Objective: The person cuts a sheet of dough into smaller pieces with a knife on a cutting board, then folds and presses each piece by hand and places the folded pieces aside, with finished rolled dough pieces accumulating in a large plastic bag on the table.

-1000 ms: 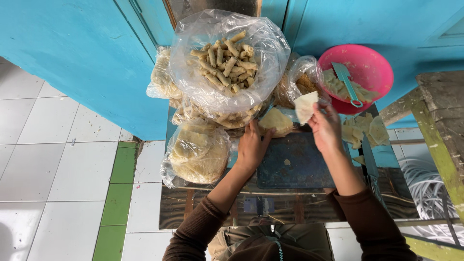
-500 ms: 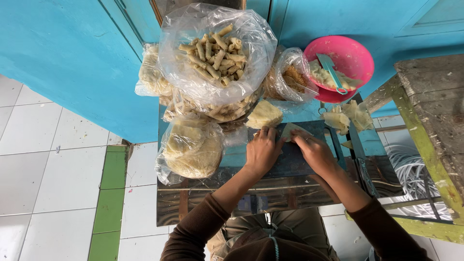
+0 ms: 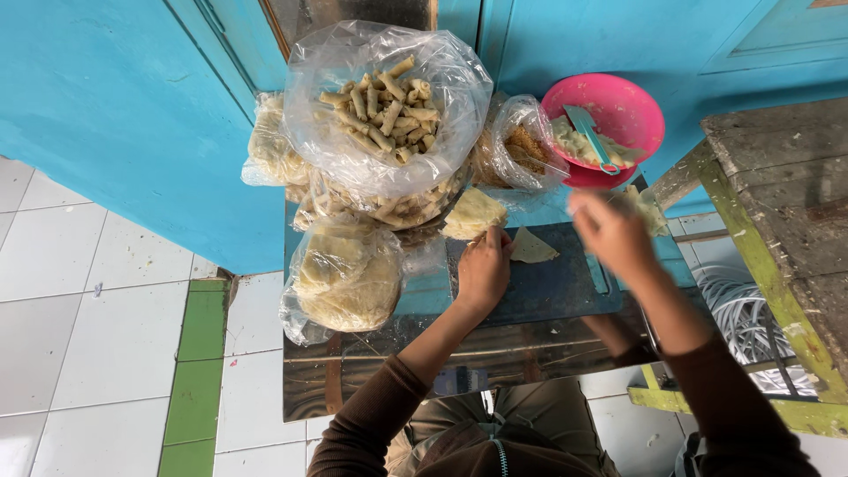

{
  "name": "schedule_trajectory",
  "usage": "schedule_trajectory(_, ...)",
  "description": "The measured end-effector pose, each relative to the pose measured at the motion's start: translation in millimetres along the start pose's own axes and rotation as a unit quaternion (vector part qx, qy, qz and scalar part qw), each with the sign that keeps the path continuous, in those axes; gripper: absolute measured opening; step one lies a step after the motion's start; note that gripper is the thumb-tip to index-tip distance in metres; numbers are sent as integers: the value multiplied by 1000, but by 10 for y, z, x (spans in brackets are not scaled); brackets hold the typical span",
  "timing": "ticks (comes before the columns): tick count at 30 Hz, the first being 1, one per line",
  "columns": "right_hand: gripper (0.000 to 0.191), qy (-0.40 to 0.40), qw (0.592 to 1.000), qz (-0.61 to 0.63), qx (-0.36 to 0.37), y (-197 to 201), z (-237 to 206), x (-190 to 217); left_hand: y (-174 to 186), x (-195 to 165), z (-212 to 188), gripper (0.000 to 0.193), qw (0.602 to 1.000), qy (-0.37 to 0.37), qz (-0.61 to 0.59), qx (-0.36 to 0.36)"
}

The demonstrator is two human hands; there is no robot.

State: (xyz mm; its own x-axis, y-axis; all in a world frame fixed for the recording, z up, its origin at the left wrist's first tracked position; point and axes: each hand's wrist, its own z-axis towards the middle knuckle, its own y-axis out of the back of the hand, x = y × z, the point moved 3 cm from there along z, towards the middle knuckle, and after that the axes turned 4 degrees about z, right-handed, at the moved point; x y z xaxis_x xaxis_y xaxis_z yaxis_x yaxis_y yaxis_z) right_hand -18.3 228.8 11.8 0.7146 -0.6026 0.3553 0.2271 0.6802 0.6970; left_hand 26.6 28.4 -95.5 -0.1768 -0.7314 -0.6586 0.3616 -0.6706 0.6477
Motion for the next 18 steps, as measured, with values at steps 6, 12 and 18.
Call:
schedule_trajectory(6,37,18,989,-144,-18,204,461,-487,150,-87,-3,32,999,10,-46,4)
schedule_trajectory(12,19,-159,978,-123,48,263,571,-1020,204,-130,-21,29,999,-27,-28,-12)
schedule_trajectory(18,26,-31,982,-186,21,282,603,-892,188,-130,-35,27,999,-33,-14,2)
